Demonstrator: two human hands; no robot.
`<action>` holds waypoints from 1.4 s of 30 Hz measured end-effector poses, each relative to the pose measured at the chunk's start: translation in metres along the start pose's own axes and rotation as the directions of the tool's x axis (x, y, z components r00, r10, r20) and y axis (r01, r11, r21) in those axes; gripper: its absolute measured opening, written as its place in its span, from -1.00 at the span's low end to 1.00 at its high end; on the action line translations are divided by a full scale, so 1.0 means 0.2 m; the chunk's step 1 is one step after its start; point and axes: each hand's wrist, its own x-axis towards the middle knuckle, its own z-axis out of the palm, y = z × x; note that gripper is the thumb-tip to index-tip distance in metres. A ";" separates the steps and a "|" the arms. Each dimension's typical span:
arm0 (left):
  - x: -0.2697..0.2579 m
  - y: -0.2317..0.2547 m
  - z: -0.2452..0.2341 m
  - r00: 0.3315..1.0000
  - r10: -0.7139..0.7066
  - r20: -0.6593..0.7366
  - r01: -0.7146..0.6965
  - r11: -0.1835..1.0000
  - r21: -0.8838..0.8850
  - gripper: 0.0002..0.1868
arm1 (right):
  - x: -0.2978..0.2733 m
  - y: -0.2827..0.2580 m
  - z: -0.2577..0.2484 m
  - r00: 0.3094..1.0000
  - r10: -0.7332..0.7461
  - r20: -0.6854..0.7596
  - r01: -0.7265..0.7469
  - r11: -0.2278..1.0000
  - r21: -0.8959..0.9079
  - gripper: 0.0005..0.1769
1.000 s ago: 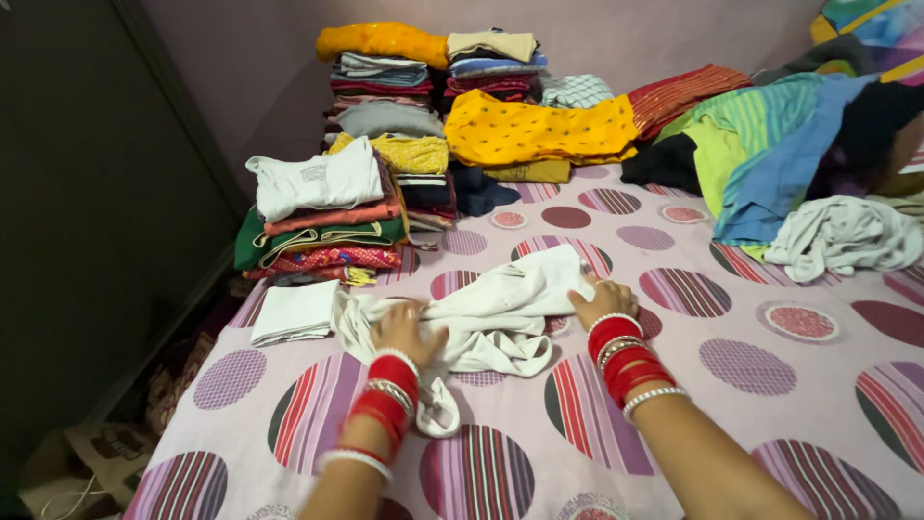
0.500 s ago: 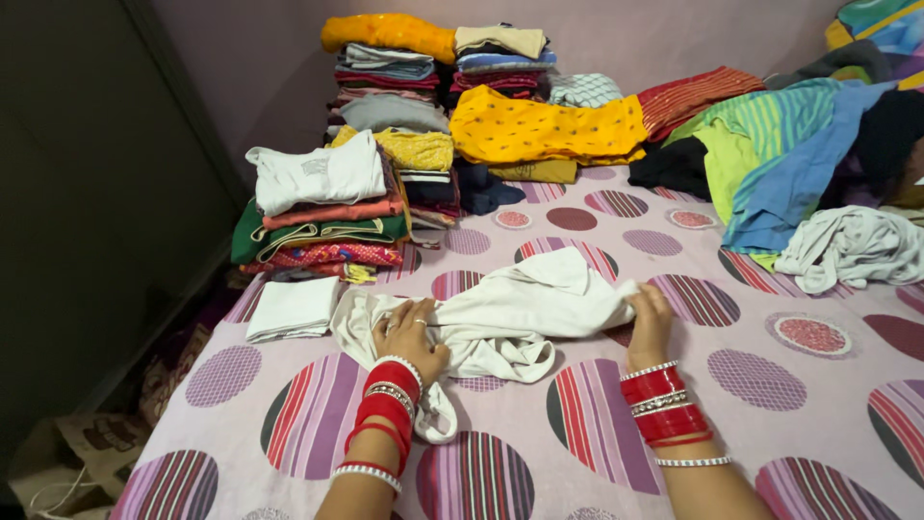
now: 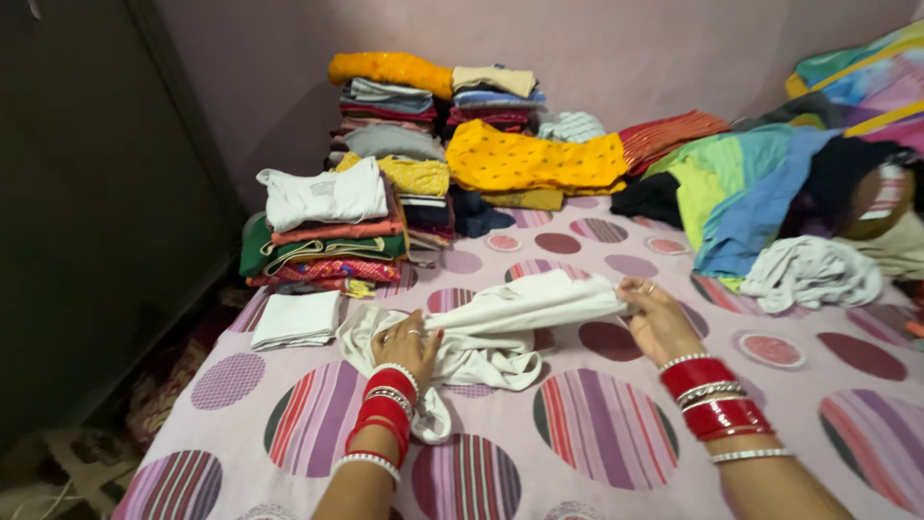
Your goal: The person folds a white t-shirt and a white tank top on a bed, smoothing the fabric and aligning edges before stacking them. The person then picks up a striped blue and green shirt and begins to unfold it.
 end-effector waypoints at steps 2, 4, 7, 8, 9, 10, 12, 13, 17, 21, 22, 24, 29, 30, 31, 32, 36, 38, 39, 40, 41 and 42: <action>0.01 0.03 -0.02 1.000 -0.019 0.005 0.019 1.000 0.000 -0.13 | 0.02 -0.21 0.04 0.998 0.027 0.051 -0.025 0.999 -0.036 -0.88; 0.03 0.08 -0.10 0.996 0.046 0.073 -0.059 0.981 0.185 -0.03 | 0.03 -0.43 0.11 0.994 0.045 0.102 -0.035 0.994 -0.100 -0.92; 0.08 0.23 -0.25 0.975 0.134 0.176 -0.176 0.952 0.250 0.18 | 0.03 -0.69 0.25 0.985 0.047 0.164 -0.010 0.975 -0.222 -0.94; 0.10 0.29 -0.30 0.964 0.164 0.210 -0.213 0.948 0.237 0.26 | 0.03 -0.76 0.29 0.984 0.037 0.177 0.011 0.964 -0.265 -0.93; 0.11 0.36 -0.33 0.945 0.200 0.259 -0.250 0.952 0.176 0.29 | 0.02 -0.83 0.33 0.982 0.028 0.188 0.031 0.952 -0.306 -0.91; 0.13 0.45 -0.34 0.922 0.238 0.305 -0.283 0.952 0.113 0.31 | 0.02 -0.88 0.38 0.978 0.057 0.201 0.013 0.944 -0.331 -0.89; 0.18 0.64 -0.32 0.867 0.343 0.362 -0.345 0.937 -0.061 0.38 | 0.02 -0.94 0.49 0.969 0.118 0.219 -0.025 0.922 -0.386 -0.83; 0.20 0.75 -0.29 0.836 0.406 0.368 -0.369 0.914 -0.170 0.43 | 0.01 -0.94 0.54 0.961 0.126 0.245 0.004 0.884 -0.468 -0.80; 0.35 1.15 -0.24 0.850 0.434 0.299 -0.237 0.821 -0.519 0.06 | -0.01 -0.92 0.70 0.939 0.123 0.322 0.108 0.781 -0.615 -0.72; 0.43 1.26 -0.37 0.840 0.455 0.296 -0.124 0.692 -0.712 -0.17 | 0.00 -0.99 0.73 0.955 -0.011 0.298 0.160 0.862 -0.481 -0.66; 0.44 1.25 -0.42 0.837 0.479 0.264 -0.118 0.630 -0.767 -0.21 | 0.00 -1.02 0.73 0.957 0.028 0.288 0.108 0.889 -0.444 -0.65; 0.46 1.25 -0.49 0.826 0.525 0.206 -0.105 0.502 -0.859 -0.27 | -0.02 -1.08 0.76 0.956 0.108 0.271 -0.002 0.932 -0.362 -0.63; 0.50 1.34 -0.58 0.786 0.597 0.160 -0.190 0.481 -0.856 -0.35 | -0.03 -1.07 0.91 0.895 0.386 0.222 -0.181 0.771 -0.611 -0.43; 0.50 1.35 -0.61 0.778 0.607 0.160 -0.264 0.547 -0.794 -0.35 | -0.02 -1.05 0.92 0.852 0.440 0.282 -0.172 0.745 -0.645 -0.40; 0.51 1.34 -0.64 0.772 0.616 0.157 -0.338 0.606 -0.720 -0.36 | -0.01 -1.04 0.93 0.868 0.414 0.272 -0.129 0.719 -0.683 -0.40; 0.51 1.32 -0.68 0.764 0.625 0.157 -0.406 0.656 -0.636 -0.36 | 0.00 -1.03 0.93 0.883 0.387 0.264 -0.087 0.689 -0.719 -0.41; 0.42 1.12 -0.78 0.791 0.520 0.323 -0.426 0.846 -0.320 -0.31 | 0.03 -1.12 0.88 0.940 0.272 0.205 0.055 0.474 -0.879 -0.49; 0.35 0.94 -0.78 0.809 0.407 0.425 -0.385 0.912 -0.142 -0.24 | 0.07 -1.21 0.84 0.962 0.147 0.230 0.123 0.517 -0.847 -0.56; 0.33 0.86 -0.77 0.861 0.259 0.438 -0.340 0.933 0.116 -0.19 | 0.09 -1.27 0.80 0.968 0.084 0.237 0.157 0.535 -0.830 -0.59; 0.29 0.77 -0.74 0.862 0.229 0.452 -0.317 0.940 0.130 -0.28 | 0.11 -1.33 0.77 0.973 0.061 0.221 0.136 0.624 -0.769 -0.65; 0.27 0.67 -0.73 0.862 0.198 0.466 -0.294 0.945 0.143 -0.36 | 0.13 -1.38 0.73 0.978 0.040 0.203 0.115 0.707 -0.698 -0.72; 0.28 0.58 -0.73 0.878 0.138 0.459 -0.268 0.935 0.233 -0.36 | 0.15 -1.44 0.69 0.971 -0.036 0.234 0.192 0.699 -0.689 -0.77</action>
